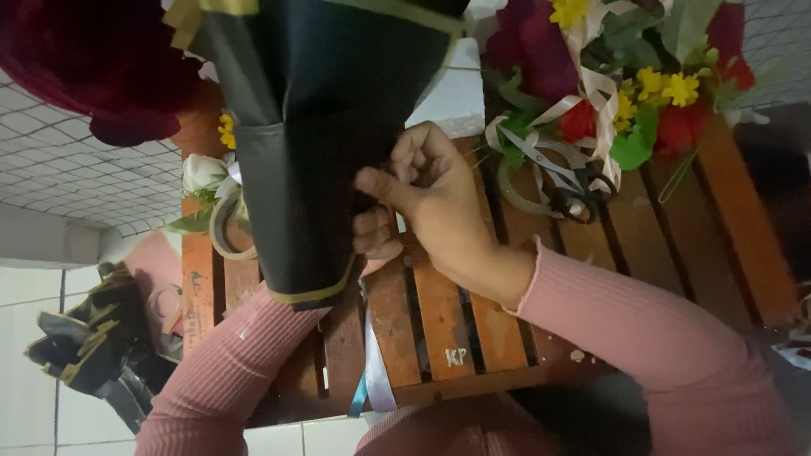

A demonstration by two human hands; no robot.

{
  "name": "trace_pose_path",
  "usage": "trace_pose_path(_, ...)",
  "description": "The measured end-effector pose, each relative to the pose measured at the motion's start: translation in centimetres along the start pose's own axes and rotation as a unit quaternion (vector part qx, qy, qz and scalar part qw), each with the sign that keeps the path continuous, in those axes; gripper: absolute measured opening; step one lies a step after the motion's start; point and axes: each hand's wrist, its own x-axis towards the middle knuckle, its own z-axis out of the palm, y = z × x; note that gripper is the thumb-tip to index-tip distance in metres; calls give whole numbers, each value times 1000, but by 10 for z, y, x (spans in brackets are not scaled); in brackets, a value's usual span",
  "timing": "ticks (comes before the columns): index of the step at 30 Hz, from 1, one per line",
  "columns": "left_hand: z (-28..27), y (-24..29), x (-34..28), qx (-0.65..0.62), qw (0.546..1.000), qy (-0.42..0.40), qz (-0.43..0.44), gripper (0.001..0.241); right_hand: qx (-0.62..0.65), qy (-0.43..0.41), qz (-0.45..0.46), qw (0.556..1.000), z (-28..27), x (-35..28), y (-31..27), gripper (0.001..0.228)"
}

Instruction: A person wraps a flower bouquet in black decorative paper and secures it with tape at a professional arrangement station.

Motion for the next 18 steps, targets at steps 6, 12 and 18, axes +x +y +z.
trace_pose_path(6, 16, -1, 1, 17, 1000, -2, 7, 62, -44, -63, -68, 995, -15, 9, 14, 31)
trace_pose_path(12, 19, -4, 3, 31, 999, -4, 13, 59, -23, -68, -66, 995, -17, 5, 17, 45)
trace_pose_path(18, 23, 3, 3, 44, 998, -13, 41, 57, -123, -40, -45, 991, -20, -8, -10, 47)
